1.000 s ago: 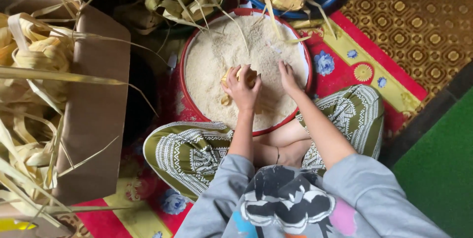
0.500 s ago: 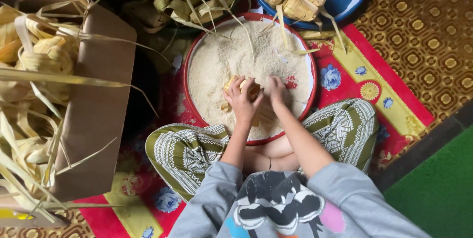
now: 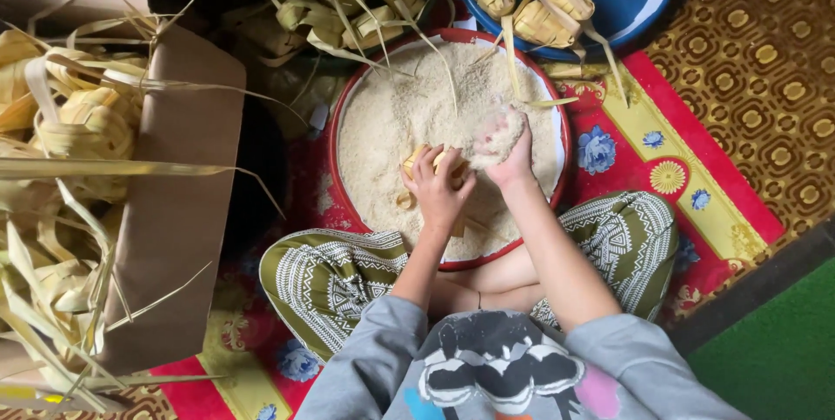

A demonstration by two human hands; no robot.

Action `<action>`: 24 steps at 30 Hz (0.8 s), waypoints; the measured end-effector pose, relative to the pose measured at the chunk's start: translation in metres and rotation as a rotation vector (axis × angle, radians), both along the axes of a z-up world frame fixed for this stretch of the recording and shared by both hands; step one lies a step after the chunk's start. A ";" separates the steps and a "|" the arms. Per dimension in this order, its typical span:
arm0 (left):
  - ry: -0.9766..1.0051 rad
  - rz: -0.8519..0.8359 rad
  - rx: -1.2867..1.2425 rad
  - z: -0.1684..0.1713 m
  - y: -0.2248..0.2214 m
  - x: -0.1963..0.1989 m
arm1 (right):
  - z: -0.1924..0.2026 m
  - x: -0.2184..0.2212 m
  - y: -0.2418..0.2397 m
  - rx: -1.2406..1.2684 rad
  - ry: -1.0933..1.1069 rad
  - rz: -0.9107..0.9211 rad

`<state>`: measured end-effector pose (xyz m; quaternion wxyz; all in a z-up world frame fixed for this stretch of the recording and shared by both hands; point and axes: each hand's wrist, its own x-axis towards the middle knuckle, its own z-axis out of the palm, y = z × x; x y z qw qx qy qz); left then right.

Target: A person is manually filling woven palm leaf pouches, known as ketupat, with raw rice from a large tray.

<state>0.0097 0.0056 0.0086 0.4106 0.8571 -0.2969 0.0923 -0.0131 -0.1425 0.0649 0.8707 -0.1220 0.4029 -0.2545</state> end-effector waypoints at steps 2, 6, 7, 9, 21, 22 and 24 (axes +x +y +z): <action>0.007 -0.026 0.005 -0.005 0.001 0.001 | 0.006 0.003 0.003 -0.024 0.028 0.011; 0.046 -0.073 0.011 -0.002 0.006 0.003 | -0.030 0.002 -0.001 -0.493 0.361 0.042; 0.049 -0.072 0.014 -0.002 0.006 0.001 | -0.050 -0.002 -0.010 -0.491 0.363 0.044; 0.043 -0.065 0.026 -0.001 0.006 0.001 | -0.087 -0.009 -0.029 -1.280 0.708 0.358; 0.031 -0.095 0.033 -0.002 0.007 0.003 | -0.099 -0.011 -0.002 -0.121 0.410 0.177; 0.031 -0.098 0.033 -0.001 0.006 0.004 | -0.099 -0.006 -0.011 -0.120 0.411 0.174; 0.030 -0.092 0.044 0.002 0.007 0.002 | -0.100 0.001 -0.026 -0.089 0.110 0.162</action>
